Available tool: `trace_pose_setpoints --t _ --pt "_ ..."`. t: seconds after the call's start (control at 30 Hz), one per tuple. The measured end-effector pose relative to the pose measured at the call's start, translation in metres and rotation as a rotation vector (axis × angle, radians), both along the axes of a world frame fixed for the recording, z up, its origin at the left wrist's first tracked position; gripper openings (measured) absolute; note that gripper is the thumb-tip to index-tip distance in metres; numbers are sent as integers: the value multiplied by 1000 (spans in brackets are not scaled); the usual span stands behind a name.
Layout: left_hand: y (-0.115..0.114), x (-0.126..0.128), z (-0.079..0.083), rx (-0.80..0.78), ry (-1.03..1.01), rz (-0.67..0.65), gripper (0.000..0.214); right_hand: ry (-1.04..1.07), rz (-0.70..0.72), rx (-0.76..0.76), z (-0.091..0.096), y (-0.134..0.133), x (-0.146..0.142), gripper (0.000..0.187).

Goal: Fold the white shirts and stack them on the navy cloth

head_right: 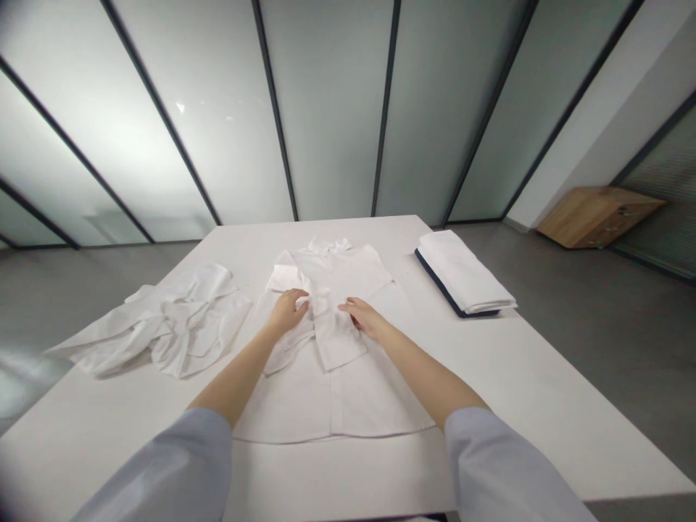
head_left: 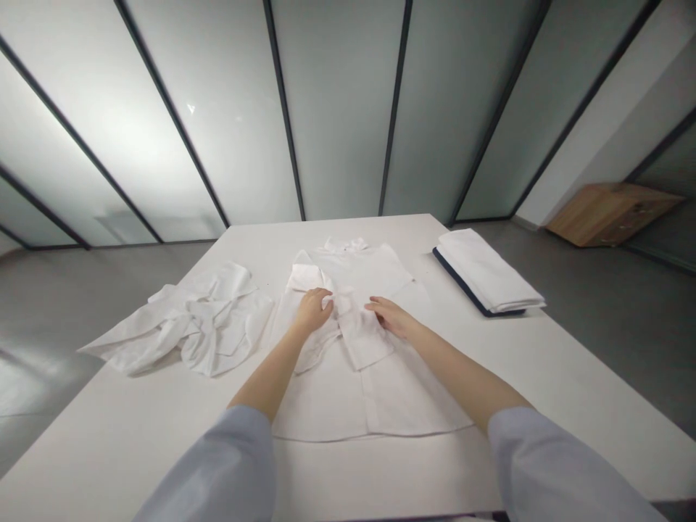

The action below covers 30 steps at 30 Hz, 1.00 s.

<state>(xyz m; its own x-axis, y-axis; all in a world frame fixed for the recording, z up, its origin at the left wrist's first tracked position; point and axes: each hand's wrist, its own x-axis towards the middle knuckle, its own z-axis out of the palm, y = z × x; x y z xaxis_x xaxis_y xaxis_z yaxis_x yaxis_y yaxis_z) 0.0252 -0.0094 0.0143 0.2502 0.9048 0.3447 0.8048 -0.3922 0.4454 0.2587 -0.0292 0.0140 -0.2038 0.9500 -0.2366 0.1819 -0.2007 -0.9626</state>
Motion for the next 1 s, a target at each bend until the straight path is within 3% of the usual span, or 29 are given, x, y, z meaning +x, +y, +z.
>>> trace_pose_setpoints --t 0.17,0.37,0.5,0.6,0.67,0.73,0.83,0.9,1.0 --pt "-2 -5 -21 -25 21 62 27 -46 66 -34 5 3 -4 17" --pt "-2 -8 -21 -6 -79 166 34 178 -135 20 17 20 40 18" --pt "-2 -8 -23 -16 -32 223 52 -126 -244 76 -1 24 79 31" --pt "-2 -7 -25 -70 47 223 59 -385 -317 247 -13 12 96 37" --pt "-2 -7 -26 -104 87 213 59 -483 -201 430 -16 -2 101 39" --pt "-2 -6 -26 -125 115 207 58 -598 3 586 -15 -19 101 44" --pt "-3 -6 -25 -127 131 202 56 -816 237 666 -15 -40 97 56" --pt "-4 -6 -24 -124 127 203 55 -889 269 649 -16 -46 92 50" --pt "-4 -7 -24 -111 120 211 54 -785 164 531 -10 -41 89 34"
